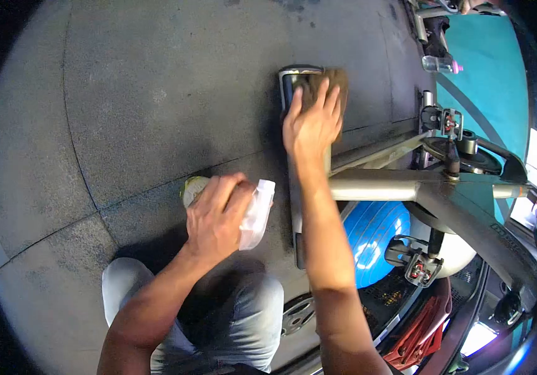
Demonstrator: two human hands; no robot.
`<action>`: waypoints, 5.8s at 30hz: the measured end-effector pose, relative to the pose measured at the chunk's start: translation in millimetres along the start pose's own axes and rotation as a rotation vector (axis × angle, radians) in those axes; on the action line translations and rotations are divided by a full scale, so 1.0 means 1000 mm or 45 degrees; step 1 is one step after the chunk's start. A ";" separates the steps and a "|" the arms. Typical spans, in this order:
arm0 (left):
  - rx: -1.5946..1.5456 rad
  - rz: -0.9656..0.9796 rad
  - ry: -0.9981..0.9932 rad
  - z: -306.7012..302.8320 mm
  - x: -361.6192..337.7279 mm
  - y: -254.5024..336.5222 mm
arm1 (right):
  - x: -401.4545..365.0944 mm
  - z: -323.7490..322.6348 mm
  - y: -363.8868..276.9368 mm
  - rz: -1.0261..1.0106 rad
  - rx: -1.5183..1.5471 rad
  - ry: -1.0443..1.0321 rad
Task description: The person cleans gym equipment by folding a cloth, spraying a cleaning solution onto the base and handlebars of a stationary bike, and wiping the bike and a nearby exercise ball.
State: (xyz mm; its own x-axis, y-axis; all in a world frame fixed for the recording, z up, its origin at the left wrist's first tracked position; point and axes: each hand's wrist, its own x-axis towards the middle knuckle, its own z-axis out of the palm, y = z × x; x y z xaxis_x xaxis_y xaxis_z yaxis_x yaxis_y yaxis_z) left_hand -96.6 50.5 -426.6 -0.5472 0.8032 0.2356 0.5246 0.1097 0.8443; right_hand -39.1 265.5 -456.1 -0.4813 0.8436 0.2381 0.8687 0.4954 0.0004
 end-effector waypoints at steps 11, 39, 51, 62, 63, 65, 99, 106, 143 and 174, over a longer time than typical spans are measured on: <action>0.023 0.004 0.013 -0.003 0.009 0.002 | 0.095 0.025 0.051 0.394 0.752 -0.454; -0.106 -0.032 -0.188 -0.005 0.011 0.000 | 0.144 -0.005 -0.051 -0.142 -0.398 -1.145; -0.118 0.000 -0.060 -0.013 0.001 -0.008 | -0.017 -0.042 0.008 -1.054 0.009 -0.497; -0.088 0.007 -0.059 -0.008 0.000 -0.003 | -0.148 -0.071 0.045 -0.428 -0.174 -0.435; -0.083 0.010 -0.067 -0.008 -0.001 -0.003 | -0.131 -0.061 0.041 -0.479 -0.317 -0.441; -0.081 -0.014 -0.098 -0.009 -0.001 -0.003 | -0.096 -0.038 0.036 -0.411 -0.136 -0.212; -0.067 -0.043 -0.043 -0.005 -0.003 -0.006 | -0.013 -0.028 0.010 -0.786 -0.031 -0.151; -0.019 -0.035 -0.058 -0.005 0.001 -0.009 | 0.095 0.017 -0.020 -0.429 0.103 -0.371; 0.027 0.051 0.123 -0.002 0.005 -0.007 | 0.022 -0.114 0.118 -0.199 -0.996 -1.394; 0.012 -0.007 0.099 -0.004 0.012 -0.004 | -0.084 -0.068 0.100 -0.230 -0.604 -0.215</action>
State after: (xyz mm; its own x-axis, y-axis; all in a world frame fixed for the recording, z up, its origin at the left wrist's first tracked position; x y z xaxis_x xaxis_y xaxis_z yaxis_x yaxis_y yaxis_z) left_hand -107.6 57.1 -425.3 -0.5988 0.7547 0.2680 0.5275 0.1199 0.8410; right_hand 95.9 229.8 -410.2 -0.6060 0.7947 0.0341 0.7092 0.5204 0.4755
